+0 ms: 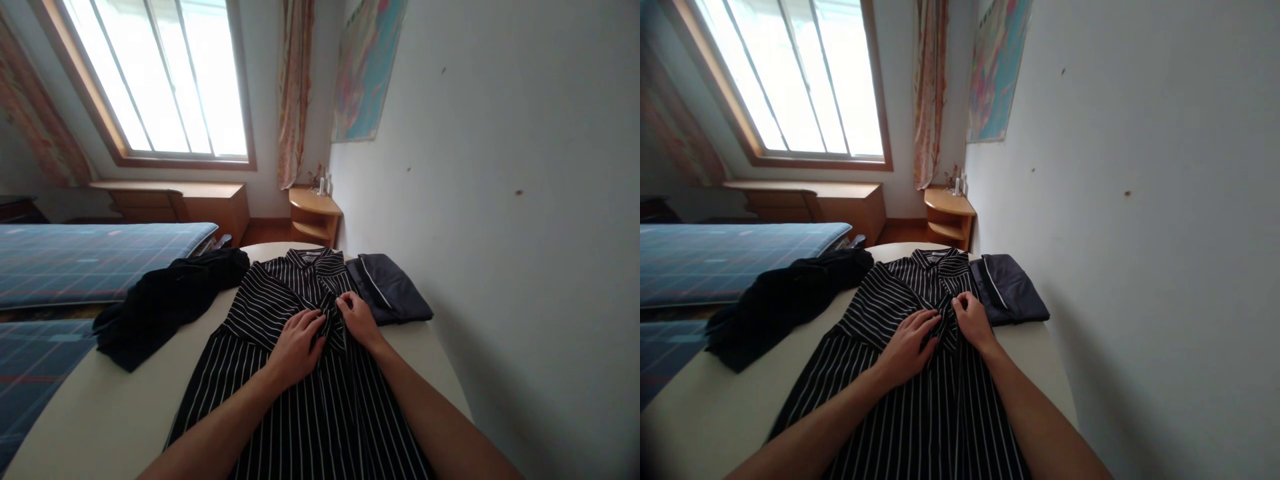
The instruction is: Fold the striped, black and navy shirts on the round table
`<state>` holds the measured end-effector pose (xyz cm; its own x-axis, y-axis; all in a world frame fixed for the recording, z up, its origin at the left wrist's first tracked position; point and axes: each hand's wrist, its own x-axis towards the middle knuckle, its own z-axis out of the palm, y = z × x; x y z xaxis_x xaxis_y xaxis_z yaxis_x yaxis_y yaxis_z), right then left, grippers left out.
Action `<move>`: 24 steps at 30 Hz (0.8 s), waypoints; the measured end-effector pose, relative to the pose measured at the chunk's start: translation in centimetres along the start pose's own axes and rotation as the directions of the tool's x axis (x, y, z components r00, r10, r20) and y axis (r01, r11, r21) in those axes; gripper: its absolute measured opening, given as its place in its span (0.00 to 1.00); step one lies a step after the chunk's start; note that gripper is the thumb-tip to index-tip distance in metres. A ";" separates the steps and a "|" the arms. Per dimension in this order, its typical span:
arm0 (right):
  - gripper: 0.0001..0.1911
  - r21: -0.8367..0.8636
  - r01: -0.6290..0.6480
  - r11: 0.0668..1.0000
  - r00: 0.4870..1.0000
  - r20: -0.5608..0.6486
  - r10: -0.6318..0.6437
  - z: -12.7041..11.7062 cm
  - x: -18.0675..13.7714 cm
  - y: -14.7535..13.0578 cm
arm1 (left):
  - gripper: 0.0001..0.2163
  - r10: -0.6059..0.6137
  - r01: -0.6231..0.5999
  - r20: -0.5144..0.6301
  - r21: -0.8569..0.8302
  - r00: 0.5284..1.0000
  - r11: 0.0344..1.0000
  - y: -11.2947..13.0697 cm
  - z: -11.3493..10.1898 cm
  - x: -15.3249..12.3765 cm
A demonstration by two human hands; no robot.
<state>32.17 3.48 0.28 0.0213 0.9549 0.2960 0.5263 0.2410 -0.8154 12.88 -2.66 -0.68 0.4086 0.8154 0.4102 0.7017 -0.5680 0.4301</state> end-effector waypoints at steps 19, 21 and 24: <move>0.06 -0.226 0.314 0.922 0.927 0.282 -0.247 0.7 -1.1 0.1 | 0.16 -0.272 0.333 -0.241 0.264 0.931 0.905 -3.8 -3.1 0.8; 0.08 -0.244 0.314 0.917 0.927 0.288 -0.240 0.7 -1.0 0.1 | 0.18 -0.348 0.425 -0.269 0.325 0.898 0.845 -5.8 -4.4 0.2; 0.14 -0.277 0.327 0.904 0.924 0.294 -0.245 0.7 -1.0 0.0 | 0.21 -0.432 0.518 -0.290 0.407 0.854 0.752 -8.5 -6.6 -1.6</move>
<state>31.58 2.63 -0.40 -0.3587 0.8743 0.3271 0.7177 0.4824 -0.5022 2.44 0.07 0.27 -0.1231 0.9092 0.3979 0.9770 0.0408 0.2091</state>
